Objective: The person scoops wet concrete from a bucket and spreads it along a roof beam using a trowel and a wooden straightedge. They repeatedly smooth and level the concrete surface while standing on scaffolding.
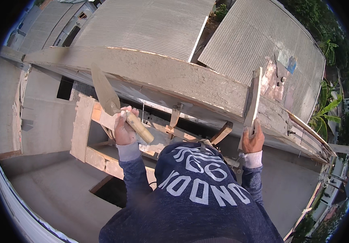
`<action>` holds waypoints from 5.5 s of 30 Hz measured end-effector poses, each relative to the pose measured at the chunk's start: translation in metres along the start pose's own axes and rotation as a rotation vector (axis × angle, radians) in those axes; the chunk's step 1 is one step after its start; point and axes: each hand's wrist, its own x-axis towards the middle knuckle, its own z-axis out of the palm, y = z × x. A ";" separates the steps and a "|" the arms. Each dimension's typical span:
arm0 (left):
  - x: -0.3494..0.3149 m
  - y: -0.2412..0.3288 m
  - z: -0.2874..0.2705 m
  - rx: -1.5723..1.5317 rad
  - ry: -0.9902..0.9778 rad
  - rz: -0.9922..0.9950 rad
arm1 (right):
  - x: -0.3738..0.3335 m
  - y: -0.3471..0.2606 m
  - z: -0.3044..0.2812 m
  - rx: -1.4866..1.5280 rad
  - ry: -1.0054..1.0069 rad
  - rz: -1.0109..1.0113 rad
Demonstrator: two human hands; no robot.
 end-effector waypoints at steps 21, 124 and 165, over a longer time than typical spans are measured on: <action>-0.126 -0.012 -0.104 -0.188 0.598 0.228 | 0.112 -0.277 0.214 0.118 -0.419 -0.464; 0.081 0.041 -0.098 0.486 0.394 -0.014 | 0.009 -0.049 -0.010 0.904 -0.185 0.157; 0.347 0.289 -0.167 2.143 1.082 0.388 | 0.010 0.266 -0.041 -0.012 0.878 0.676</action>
